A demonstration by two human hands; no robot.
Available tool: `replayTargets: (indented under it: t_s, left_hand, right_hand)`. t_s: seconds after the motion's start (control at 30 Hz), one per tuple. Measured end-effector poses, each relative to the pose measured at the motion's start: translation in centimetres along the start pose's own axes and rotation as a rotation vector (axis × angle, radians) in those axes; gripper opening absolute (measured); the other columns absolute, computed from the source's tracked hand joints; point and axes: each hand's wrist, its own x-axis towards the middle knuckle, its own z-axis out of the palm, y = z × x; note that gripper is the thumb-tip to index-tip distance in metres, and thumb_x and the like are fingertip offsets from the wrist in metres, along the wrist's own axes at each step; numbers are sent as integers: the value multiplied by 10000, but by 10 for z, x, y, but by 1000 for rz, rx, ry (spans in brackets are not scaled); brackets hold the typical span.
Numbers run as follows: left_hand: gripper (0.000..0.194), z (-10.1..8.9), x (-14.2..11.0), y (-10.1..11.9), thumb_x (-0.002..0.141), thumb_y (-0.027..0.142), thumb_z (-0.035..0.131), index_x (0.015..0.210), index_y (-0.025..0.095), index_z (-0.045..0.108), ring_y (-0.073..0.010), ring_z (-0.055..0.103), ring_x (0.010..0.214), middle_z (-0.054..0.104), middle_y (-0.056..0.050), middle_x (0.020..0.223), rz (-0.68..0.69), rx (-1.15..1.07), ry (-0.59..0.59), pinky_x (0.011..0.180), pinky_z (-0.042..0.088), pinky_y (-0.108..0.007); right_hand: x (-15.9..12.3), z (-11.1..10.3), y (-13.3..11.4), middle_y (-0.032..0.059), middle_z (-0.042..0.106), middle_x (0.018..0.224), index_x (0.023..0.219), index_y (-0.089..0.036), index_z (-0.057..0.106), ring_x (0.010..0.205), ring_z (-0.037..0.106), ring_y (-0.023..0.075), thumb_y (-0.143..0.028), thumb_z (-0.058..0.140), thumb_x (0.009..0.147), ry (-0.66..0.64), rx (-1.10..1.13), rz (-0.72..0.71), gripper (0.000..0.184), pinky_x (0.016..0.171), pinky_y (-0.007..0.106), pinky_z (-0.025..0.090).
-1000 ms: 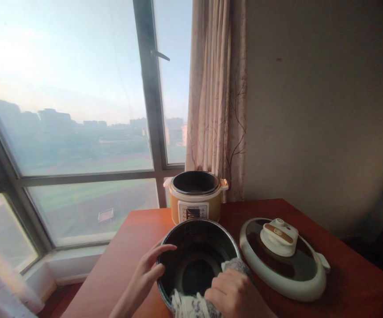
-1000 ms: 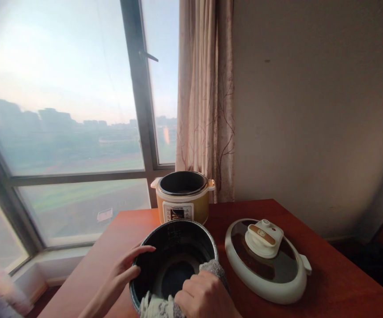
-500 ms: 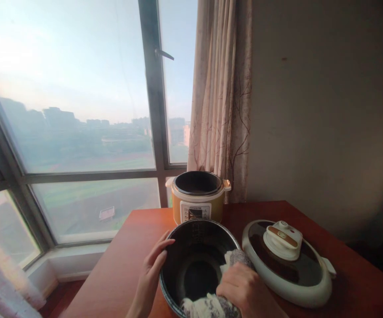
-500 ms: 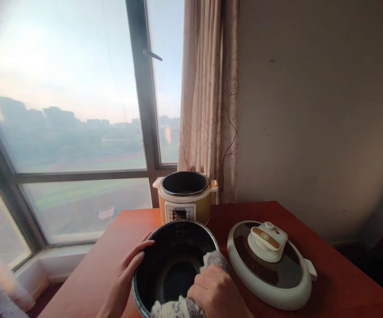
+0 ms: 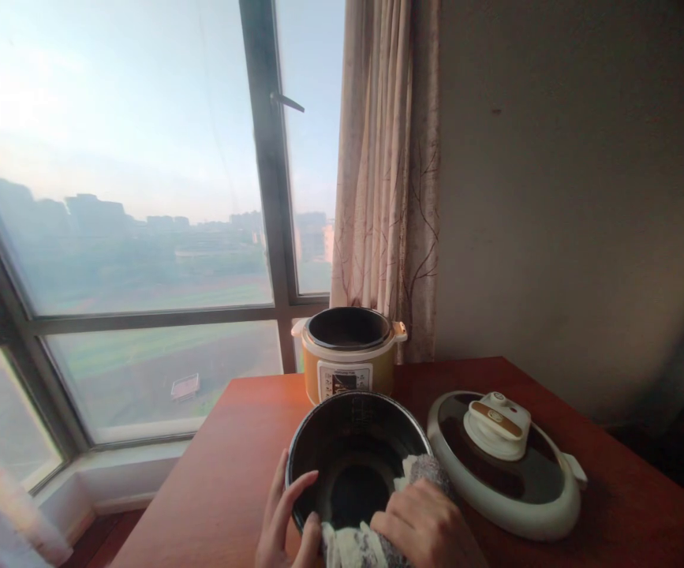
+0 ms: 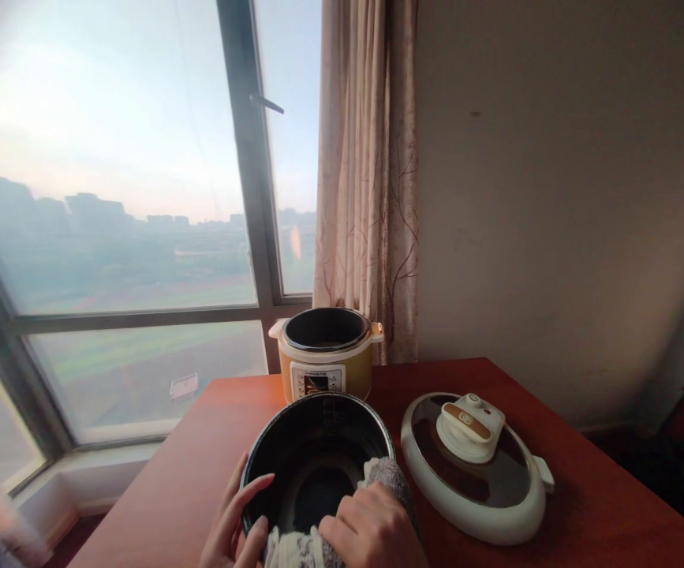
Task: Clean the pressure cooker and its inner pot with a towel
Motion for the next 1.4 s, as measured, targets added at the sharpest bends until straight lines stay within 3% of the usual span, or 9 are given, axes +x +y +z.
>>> replayTargets:
  t_s: [0.17, 0.3, 0.47, 0.6, 0.7, 0.87, 1.07, 1.13, 1.4]
  left_hand:
    - [232, -19, 24, 10, 782, 378, 680, 950, 254, 782, -385, 448, 1395, 561, -118, 1458, -34, 38, -192, 1142, 381, -502]
    - [216, -25, 47, 5, 718, 300, 660, 891, 234, 771, -394, 474, 1370, 588, -132, 1431, -81, -44, -281, 1126, 387, -518]
    - [227, -31, 84, 2, 664, 277, 678, 866, 220, 765, -425, 437, 1385, 470, -108, 1546, -186, -193, -507, 1104, 389, -525]
    - [275, -33, 105, 11, 693, 318, 717, 947, 222, 756, -440, 447, 1371, 454, -116, 1557, -288, -307, -636, 1010, 462, -523]
    - [266, -30, 112, 13, 694, 321, 749, 940, 220, 756, -430, 453, 1371, 487, -106, 1535, -326, -386, -668, 1057, 424, -521]
    - [350, -20, 107, 11, 668, 364, 801, 991, 233, 770, -405, 447, 1388, 538, -93, 1496, -384, -535, -556, 1143, 357, -501]
    - [400, -14, 71, 17, 732, 481, 779, 1058, 250, 757, -386, 429, 1408, 511, -95, 1519, -324, -426, -148, 1143, 382, -501]
    - [456, -17, 55, 19, 716, 512, 785, 1103, 274, 742, -392, 440, 1399, 493, -81, 1536, -293, -409, -68, 1127, 408, -497]
    - [531, -28, 25, 16, 681, 455, 838, 1173, 290, 727, -370, 497, 1360, 670, -62, 1348, -358, -272, -148, 1105, 453, -433]
  right_hand:
    - [-2, 13, -2, -25, 540, 605, 773, -236, 545, 554, 482, 154, -344, 168, 1079, 36, -22, -38, 498, 594, 331, 236]
    - [-1, 20, -2, -31, 487, 546, 721, -234, 510, 507, 417, 155, -301, 96, 1081, 149, -25, -38, 553, 569, 341, 200]
    - [-3, 13, 11, -28, 550, 615, 793, -231, 562, 577, 491, 138, -404, 113, 1083, -8, 86, -105, 562, 582, 325, 231]
    - [-11, 26, 20, -23, 529, 600, 772, -228, 559, 575, 479, 142, -392, 142, 1079, 104, 188, -68, 543, 594, 320, 235]
    - [-12, 33, 18, -24, 511, 584, 749, -229, 555, 552, 455, 146, -364, 154, 1077, 178, 182, -49, 535, 594, 321, 229]
    - [0, 17, 8, -27, 510, 590, 740, -220, 540, 551, 472, 136, -258, 173, 1074, 74, 19, -90, 497, 605, 315, 242]
    - [4, 12, 6, -28, 497, 572, 693, -219, 499, 539, 467, 137, -249, 184, 1070, 81, -59, -94, 492, 600, 315, 234]
    - [6, 16, 5, -32, 481, 552, 666, -218, 477, 523, 450, 137, -224, 203, 1068, 116, -90, -98, 487, 594, 315, 229]
    - [17, 32, -23, -26, 469, 514, 616, -217, 457, 494, 411, 151, -130, 221, 1041, 266, -149, 4, 493, 581, 332, 211]
